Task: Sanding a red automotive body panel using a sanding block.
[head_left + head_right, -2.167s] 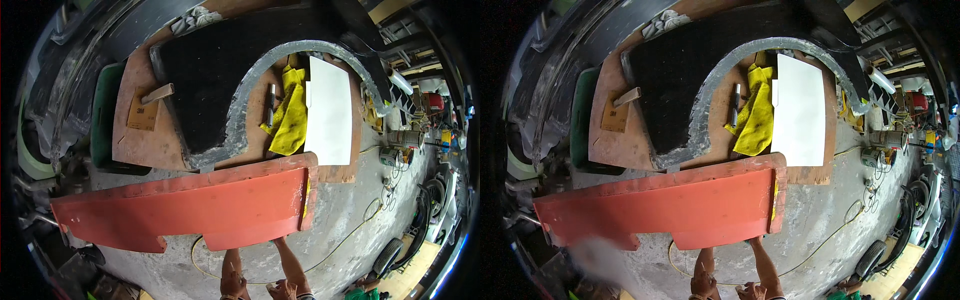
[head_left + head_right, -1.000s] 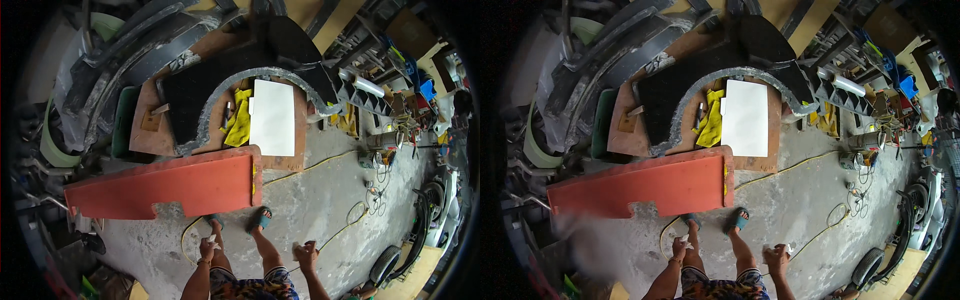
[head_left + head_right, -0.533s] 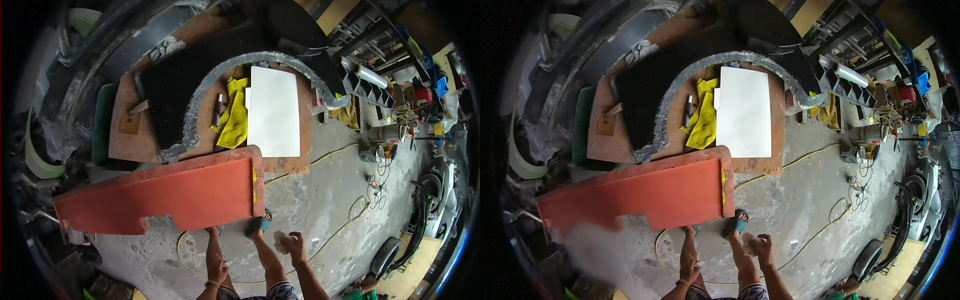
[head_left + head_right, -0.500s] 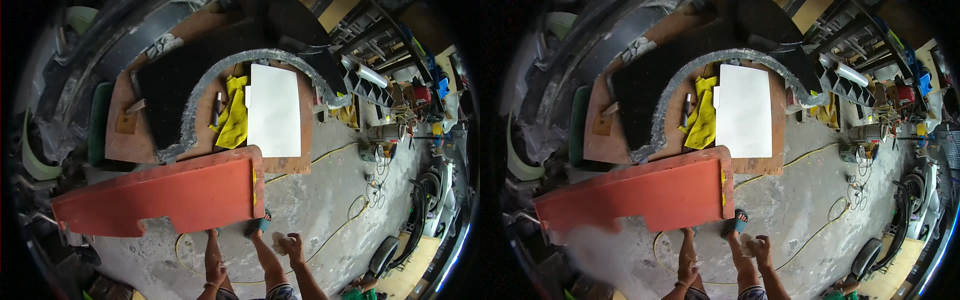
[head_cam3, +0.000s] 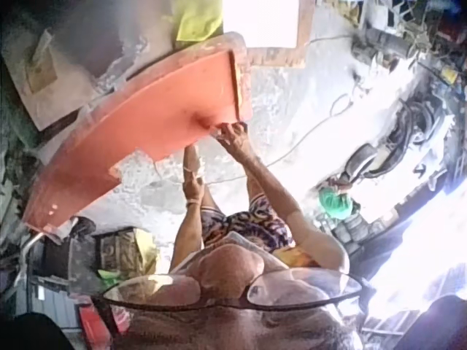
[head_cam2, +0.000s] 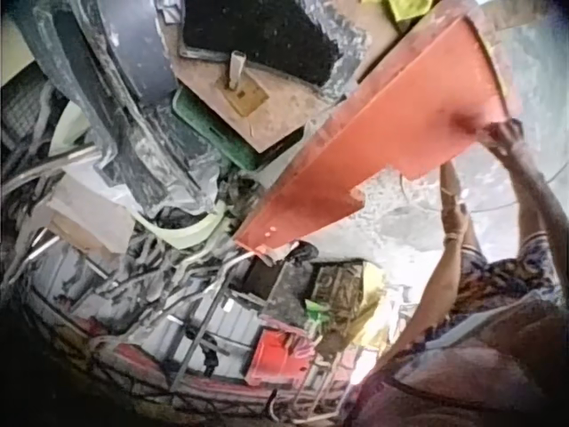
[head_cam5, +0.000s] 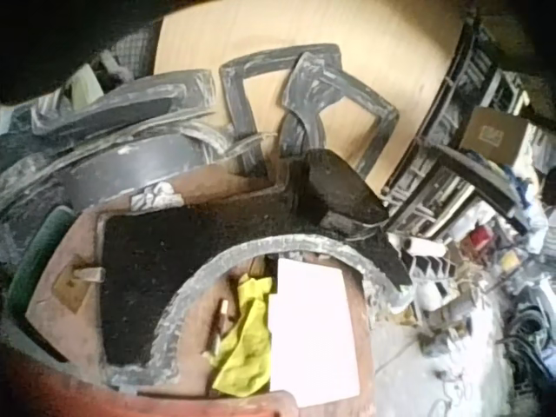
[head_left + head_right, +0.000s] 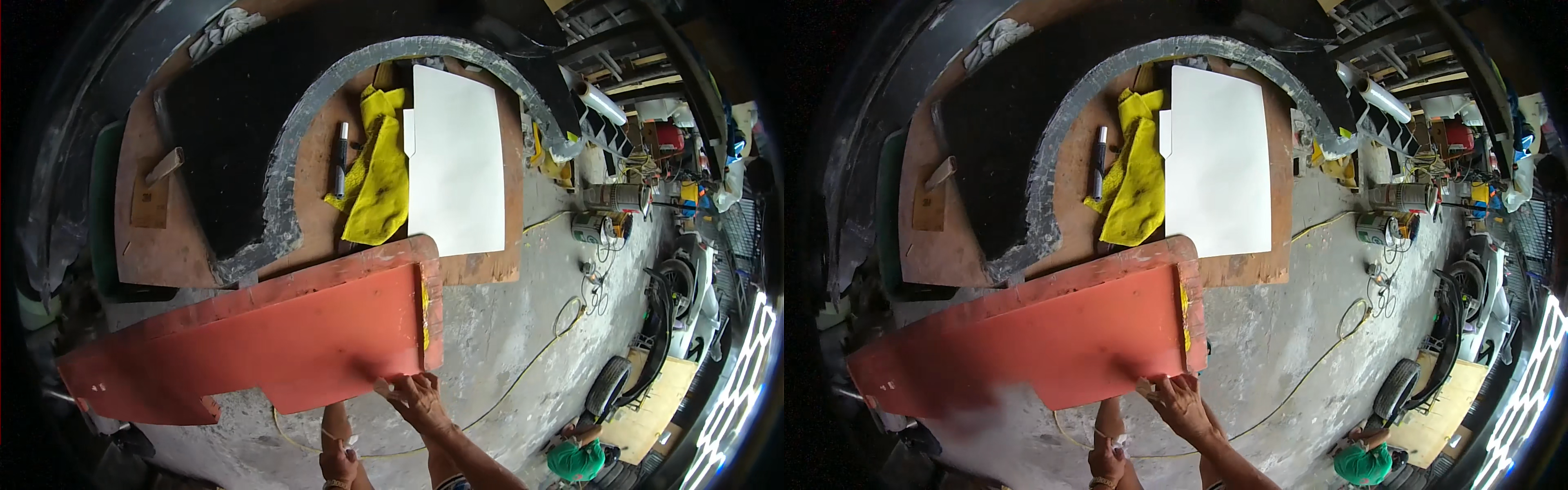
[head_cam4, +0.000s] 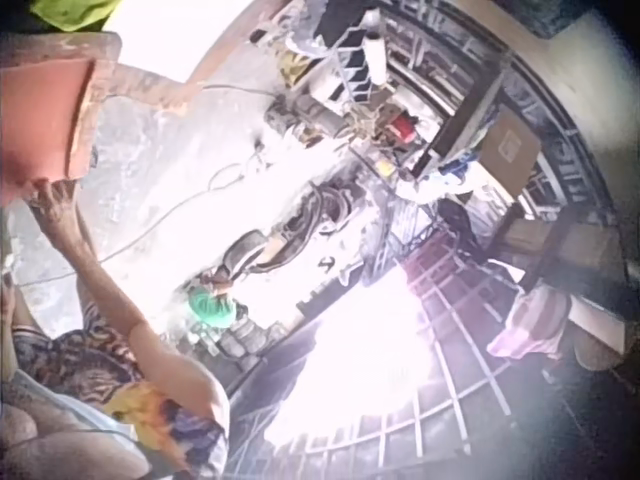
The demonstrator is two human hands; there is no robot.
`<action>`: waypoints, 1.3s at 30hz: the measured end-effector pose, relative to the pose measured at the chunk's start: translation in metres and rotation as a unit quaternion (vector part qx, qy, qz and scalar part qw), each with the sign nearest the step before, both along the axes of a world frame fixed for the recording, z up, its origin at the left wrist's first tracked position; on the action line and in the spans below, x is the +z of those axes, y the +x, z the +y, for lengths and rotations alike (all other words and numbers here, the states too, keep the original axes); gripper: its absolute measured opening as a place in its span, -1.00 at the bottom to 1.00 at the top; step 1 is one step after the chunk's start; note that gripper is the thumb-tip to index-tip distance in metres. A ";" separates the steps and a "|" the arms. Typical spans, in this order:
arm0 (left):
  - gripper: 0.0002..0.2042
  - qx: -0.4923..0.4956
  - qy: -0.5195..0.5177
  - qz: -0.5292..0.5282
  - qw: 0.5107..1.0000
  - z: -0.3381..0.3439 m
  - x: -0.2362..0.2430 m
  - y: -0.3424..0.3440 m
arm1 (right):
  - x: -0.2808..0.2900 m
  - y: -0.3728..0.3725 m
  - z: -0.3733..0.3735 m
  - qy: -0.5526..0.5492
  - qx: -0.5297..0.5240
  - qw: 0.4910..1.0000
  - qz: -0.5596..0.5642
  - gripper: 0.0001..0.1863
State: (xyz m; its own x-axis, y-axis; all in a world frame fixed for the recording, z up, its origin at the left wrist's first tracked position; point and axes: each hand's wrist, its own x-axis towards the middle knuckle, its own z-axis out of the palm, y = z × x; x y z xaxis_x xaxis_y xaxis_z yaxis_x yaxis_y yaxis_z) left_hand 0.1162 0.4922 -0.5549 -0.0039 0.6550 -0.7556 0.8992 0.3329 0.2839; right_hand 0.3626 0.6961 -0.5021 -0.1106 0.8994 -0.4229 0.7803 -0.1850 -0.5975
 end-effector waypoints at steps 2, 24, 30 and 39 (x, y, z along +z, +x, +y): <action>-0.57 0.017 -0.013 -0.013 1.000 0.003 0.000 -0.005 | -0.014 -0.002 -0.001 0.041 0.068 0.997 -0.016 -0.44; -0.62 -0.015 -0.012 0.005 1.000 0.000 0.000 0.015 | 0.000 0.078 -0.073 -0.062 -0.512 0.855 0.061 -0.67; -0.61 -0.027 0.003 0.012 1.000 0.000 0.005 0.018 | -0.027 0.072 -0.129 -0.120 -0.484 0.866 0.023 -0.82; -0.58 -0.041 -0.079 0.020 0.996 0.004 0.005 0.024 | -0.005 0.032 -0.052 -0.041 -0.381 0.921 0.065 -0.65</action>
